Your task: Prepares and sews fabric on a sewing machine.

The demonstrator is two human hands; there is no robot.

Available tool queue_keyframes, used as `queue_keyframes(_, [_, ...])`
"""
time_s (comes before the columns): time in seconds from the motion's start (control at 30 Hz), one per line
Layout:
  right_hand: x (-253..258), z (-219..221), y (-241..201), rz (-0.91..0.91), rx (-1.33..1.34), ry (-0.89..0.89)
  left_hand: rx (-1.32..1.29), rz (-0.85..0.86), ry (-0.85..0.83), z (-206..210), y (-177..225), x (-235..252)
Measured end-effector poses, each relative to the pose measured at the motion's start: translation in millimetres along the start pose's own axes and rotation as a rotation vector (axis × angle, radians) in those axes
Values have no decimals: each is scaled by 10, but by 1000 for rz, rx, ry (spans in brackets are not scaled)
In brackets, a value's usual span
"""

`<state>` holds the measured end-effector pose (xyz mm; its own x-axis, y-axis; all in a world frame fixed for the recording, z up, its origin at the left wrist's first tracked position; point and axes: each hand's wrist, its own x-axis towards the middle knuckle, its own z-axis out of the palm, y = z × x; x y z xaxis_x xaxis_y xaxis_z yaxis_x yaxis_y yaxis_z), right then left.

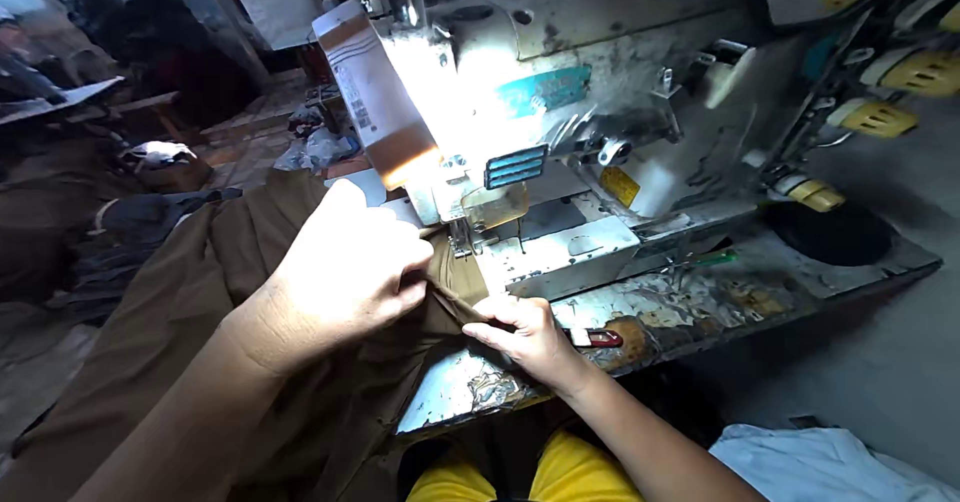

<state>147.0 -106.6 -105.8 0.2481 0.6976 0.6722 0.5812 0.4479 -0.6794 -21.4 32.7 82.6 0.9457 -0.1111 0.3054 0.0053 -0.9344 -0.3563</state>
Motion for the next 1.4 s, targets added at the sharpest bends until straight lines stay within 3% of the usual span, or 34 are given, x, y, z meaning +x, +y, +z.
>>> queue_keyframes(0.13, [17, 11, -29, 16, 7, 0, 1, -59, 26, 74, -97, -13])
queue_keyframes(0.83, [38, 0, -107, 60, 137, 15, 14, -37, 83, 15, 72, -74])
queue_keyframes(0.93, [-84, -32, -339, 114, 185, 39, -124, -114, 195, 208, 369, -252])
queue_keyframes(1.07, [-236, -14, -455, 117, 196, 108, -250, -287, 227, 763, 776, -479])
queue_keyframes(1.4, [12, 129, -187, 28, 88, 165, -247, -363, 199, 808, 557, -191])
